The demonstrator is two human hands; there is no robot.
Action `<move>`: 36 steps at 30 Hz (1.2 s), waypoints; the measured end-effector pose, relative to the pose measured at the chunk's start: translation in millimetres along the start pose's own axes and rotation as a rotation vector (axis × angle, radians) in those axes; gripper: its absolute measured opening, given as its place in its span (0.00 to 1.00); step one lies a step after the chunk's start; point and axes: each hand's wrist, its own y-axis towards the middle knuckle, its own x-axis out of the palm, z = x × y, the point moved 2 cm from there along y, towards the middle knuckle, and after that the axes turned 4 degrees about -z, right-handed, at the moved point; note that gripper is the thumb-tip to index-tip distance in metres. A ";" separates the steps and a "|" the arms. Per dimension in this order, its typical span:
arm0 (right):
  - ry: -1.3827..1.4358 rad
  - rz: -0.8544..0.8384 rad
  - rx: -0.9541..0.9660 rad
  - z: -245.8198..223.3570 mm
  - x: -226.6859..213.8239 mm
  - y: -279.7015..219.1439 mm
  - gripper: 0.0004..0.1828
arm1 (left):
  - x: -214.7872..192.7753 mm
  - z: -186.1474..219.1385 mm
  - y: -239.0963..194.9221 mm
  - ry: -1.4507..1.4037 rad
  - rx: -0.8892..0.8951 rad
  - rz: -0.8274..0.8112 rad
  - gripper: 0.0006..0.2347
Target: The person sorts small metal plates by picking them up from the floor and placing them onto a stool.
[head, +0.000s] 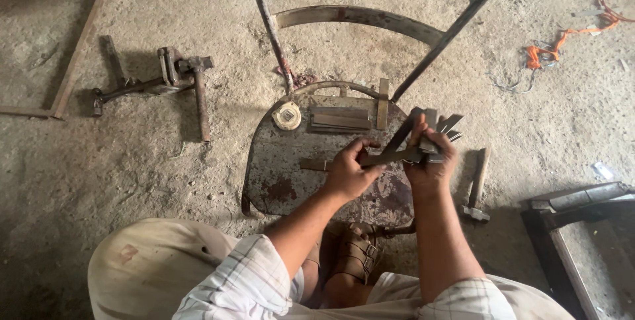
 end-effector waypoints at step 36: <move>-1.013 -0.207 -0.525 -6.7 25.1 -22.5 0.28 | -17.8 22.1 39.3 0.632 0.123 0.201 0.11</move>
